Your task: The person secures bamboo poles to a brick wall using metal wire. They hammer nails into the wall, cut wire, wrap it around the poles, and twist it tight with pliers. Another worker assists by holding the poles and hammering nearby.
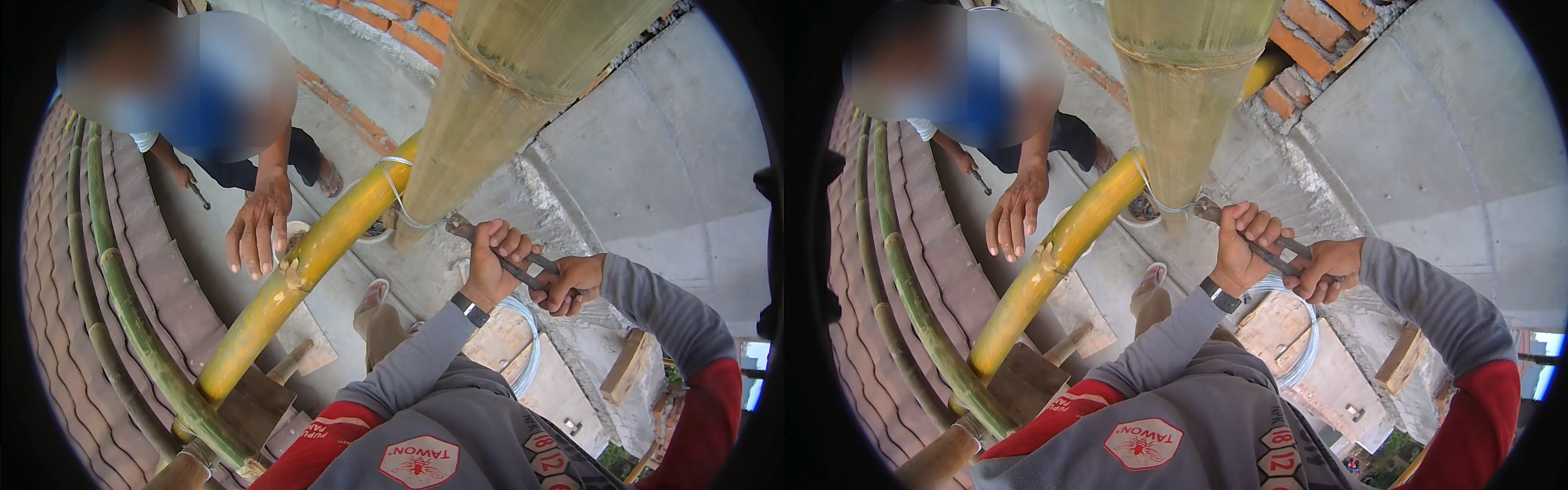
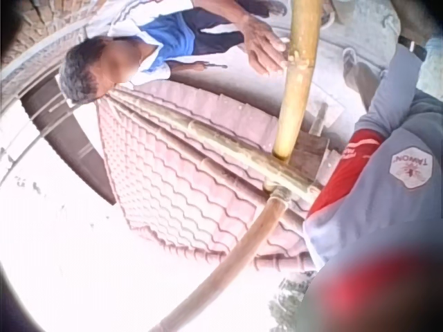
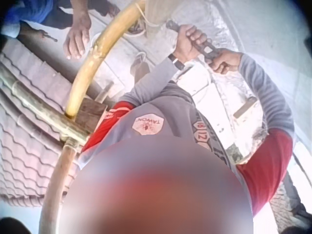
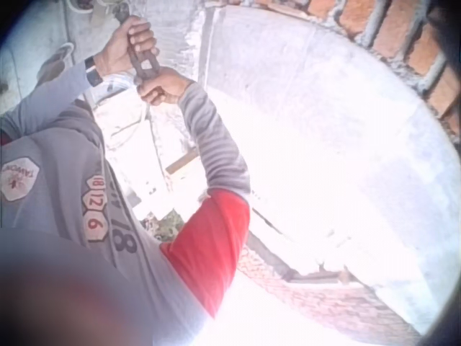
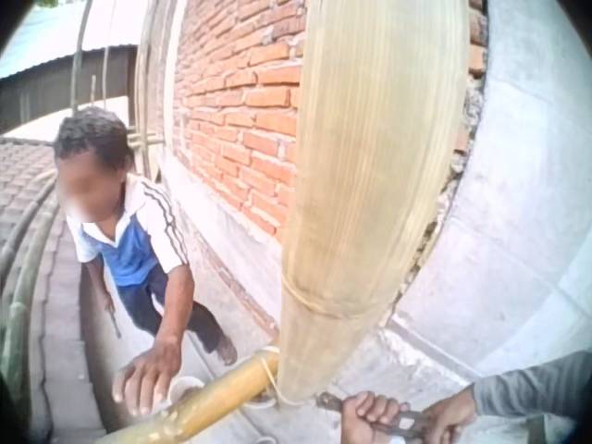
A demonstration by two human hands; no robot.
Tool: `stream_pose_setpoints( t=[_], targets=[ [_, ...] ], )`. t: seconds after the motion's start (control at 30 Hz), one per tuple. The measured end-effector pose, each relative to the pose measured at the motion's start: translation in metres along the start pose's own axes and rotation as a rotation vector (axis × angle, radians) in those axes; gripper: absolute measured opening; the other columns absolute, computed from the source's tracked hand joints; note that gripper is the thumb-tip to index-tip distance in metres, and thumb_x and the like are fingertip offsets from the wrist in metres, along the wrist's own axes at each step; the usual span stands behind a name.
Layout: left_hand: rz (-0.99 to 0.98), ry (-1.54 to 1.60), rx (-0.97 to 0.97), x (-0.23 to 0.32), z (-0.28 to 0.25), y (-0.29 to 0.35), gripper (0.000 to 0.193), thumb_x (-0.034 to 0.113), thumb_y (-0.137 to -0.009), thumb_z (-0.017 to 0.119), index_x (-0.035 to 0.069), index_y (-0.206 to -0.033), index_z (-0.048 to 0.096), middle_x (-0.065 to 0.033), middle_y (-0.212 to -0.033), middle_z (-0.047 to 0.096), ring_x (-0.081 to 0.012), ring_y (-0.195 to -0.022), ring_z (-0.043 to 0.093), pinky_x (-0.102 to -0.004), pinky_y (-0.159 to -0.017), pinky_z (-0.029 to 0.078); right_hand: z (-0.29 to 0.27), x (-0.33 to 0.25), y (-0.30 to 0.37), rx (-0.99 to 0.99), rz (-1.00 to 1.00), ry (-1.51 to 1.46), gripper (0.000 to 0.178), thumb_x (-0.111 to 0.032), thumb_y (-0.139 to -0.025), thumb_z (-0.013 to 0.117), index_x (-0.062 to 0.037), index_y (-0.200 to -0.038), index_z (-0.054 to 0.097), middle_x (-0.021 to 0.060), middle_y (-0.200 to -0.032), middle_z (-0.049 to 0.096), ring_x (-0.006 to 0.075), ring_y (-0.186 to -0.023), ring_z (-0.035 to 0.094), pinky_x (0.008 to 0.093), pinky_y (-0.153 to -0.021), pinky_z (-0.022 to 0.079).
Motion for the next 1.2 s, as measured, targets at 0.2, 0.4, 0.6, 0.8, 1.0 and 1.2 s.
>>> stream_pose_setpoints(
  t=[0.2,0.4,0.6,0.8,1.0,1.2],
  targets=[
    [0.017,-0.046,0.218,0.0,0.008,0.006,0.035,0.03,-0.094,0.051,0.021,-0.064,0.035,0.0044,-0.058,0.029,-0.0128,-0.057,0.035,-0.0369,-0.081,0.042,-0.006,0.011,-0.014,-0.231,-0.021,-0.138,0.014,-0.007,-0.088,0.062,-0.0107,-0.089,0.049,-0.0036,-0.071,0.044,0.0068,-0.057,0.041,0.0199,-0.041,0.031],
    [0.047,-0.218,0.126,0.004,-0.002,0.008,0.036,0.048,-0.099,0.057,0.02,-0.077,0.049,0.0027,-0.068,0.048,-0.0151,-0.069,0.049,-0.0381,-0.085,0.043,-0.007,0.003,-0.015,0.211,-0.063,0.265,0.054,-0.048,-0.092,0.066,0.0042,-0.105,0.066,0.0168,-0.078,0.066,0.028,-0.081,0.071,0.0437,-0.067,0.055],
    [0.101,-0.701,0.232,-0.001,-0.029,0.041,0.059,0.069,-0.093,0.049,0.019,-0.124,0.049,-0.004,-0.111,0.059,-0.0181,-0.098,0.056,-0.037,-0.088,0.044,-0.015,0.041,-0.015,0.747,-0.383,0.766,0.059,-0.049,-0.094,0.064,0.009,-0.104,0.069,0.0235,-0.09,0.069,0.0333,-0.083,0.068,0.0398,-0.079,0.053],
    [-0.271,-0.901,0.203,-0.045,-0.025,0.098,0.041,0.047,-0.106,0.044,0.012,-0.125,0.048,-0.0034,-0.091,0.056,-0.0127,-0.079,0.053,-0.0292,-0.072,0.044,0.027,0.157,-0.059,0.441,-1.048,-0.14,0.03,-0.026,-0.1,0.063,-0.0011,-0.116,0.07,0.0042,-0.082,0.064,0.0131,-0.074,0.06,0.0294,-0.072,0.049],
    [-0.574,-1.48,0.258,-0.065,-0.022,0.111,0.045,0.045,-0.107,0.046,0.006,-0.129,0.051,0.0034,-0.073,0.048,-0.0076,-0.062,0.046,-0.024,-0.057,0.041,0.048,0.166,-0.031,0.881,-1.259,-0.492,0.039,-0.036,-0.102,0.061,0.0018,-0.107,0.068,0.0011,-0.074,0.056,0.009,-0.067,0.054,0.0254,-0.062,0.044],
    [-0.88,-1.305,0.083,-0.076,-0.017,0.12,0.039,0.04,-0.104,0.055,0.005,-0.119,0.057,0.0031,-0.069,0.048,-0.0047,-0.058,0.042,-0.0231,-0.052,0.035,0.016,0.141,-0.004,1.283,-1.058,-0.423,0.042,-0.041,-0.101,0.061,-0.0001,-0.091,0.065,-0.0059,-0.06,0.047,0.0038,-0.05,0.04,0.0244,-0.044,0.03]
  ],
)
Point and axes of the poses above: each hand's wrist, its own y-axis away from the middle knuckle, its own z-axis out of the palm, x = y × z, the point moved 3 cm from there along -y, towards the middle knuckle
